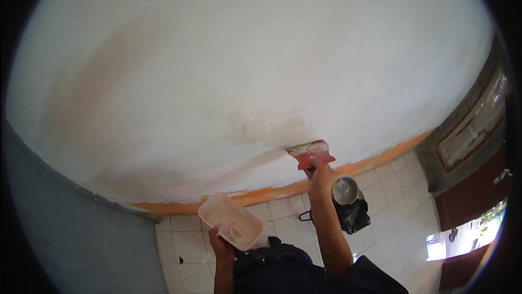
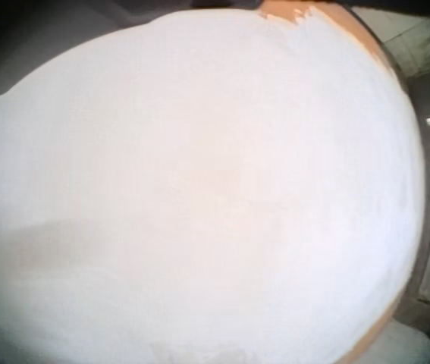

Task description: The person applies white plaster to a wall using a red putty knife. The person repeatedly scrapes plaster from a pink plastic container and spreads it onto the wall surface with the tool.

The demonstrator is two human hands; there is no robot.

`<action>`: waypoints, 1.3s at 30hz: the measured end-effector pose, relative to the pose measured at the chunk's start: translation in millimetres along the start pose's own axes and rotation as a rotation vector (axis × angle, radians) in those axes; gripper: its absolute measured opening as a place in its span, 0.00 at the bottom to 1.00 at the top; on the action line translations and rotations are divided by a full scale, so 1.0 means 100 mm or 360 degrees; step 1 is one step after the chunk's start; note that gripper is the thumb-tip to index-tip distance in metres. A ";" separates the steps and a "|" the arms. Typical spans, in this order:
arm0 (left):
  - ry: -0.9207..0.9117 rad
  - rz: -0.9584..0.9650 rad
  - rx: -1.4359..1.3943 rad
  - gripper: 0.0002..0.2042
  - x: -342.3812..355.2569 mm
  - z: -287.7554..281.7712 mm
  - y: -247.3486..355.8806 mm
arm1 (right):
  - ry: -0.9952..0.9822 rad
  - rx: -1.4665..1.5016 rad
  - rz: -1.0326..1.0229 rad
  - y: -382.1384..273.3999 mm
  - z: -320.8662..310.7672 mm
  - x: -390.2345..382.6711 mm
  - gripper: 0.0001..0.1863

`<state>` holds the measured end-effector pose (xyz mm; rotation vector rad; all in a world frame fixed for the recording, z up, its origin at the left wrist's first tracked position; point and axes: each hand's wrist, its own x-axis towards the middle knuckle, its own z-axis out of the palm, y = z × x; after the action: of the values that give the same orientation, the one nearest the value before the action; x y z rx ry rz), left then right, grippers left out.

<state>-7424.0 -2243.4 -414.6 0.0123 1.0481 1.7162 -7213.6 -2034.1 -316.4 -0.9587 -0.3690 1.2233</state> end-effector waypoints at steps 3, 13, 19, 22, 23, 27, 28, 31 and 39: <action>0.0004 -0.0026 0.0019 0.27 -0.08 0.03 -0.10 | -0.0061 0.0042 -0.0025 -0.30 0.00 -0.10 0.11; -0.0069 -0.0043 0.0043 0.27 -0.21 0.12 0.02 | -0.0214 0.0039 -0.0110 -0.91 0.36 -0.51 0.11; -0.0006 0.0066 0.0104 0.28 -0.20 -0.11 0.40 | 0.0037 -0.0057 0.0028 -0.45 0.02 -0.86 0.11; 0.0056 0.0078 0.0044 0.28 -0.18 -0.28 0.56 | 0.0153 -0.0134 0.0209 -0.10 -0.12 -0.84 0.12; 0.0079 0.0035 0.0014 0.28 -0.17 -0.31 0.61 | 0.0105 -0.0158 0.0202 -0.06 -0.06 -0.80 0.11; 0.0143 -0.0026 -0.0030 0.30 -0.15 -0.34 0.74 | -0.0061 -0.0213 0.0101 -0.10 0.31 -0.54 0.09; 0.0153 -0.0014 -0.0020 0.30 -0.16 -0.33 0.76 | -0.0095 -0.0216 0.0059 -0.16 0.44 -0.46 0.09; 0.0076 -0.0027 -0.0010 0.31 -0.15 -0.32 0.85 | -0.0202 -0.0213 0.0036 -0.52 1.09 -0.49 0.08; -0.0010 -0.0041 0.0033 0.28 -0.05 -0.18 0.76 | -0.0384 -0.0217 -0.0234 -1.27 1.53 -0.80 0.10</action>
<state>-7488.9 -2261.9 -374.8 0.0176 1.0569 1.6812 -7269.3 -2046.9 -109.9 -0.8846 -0.7094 1.1928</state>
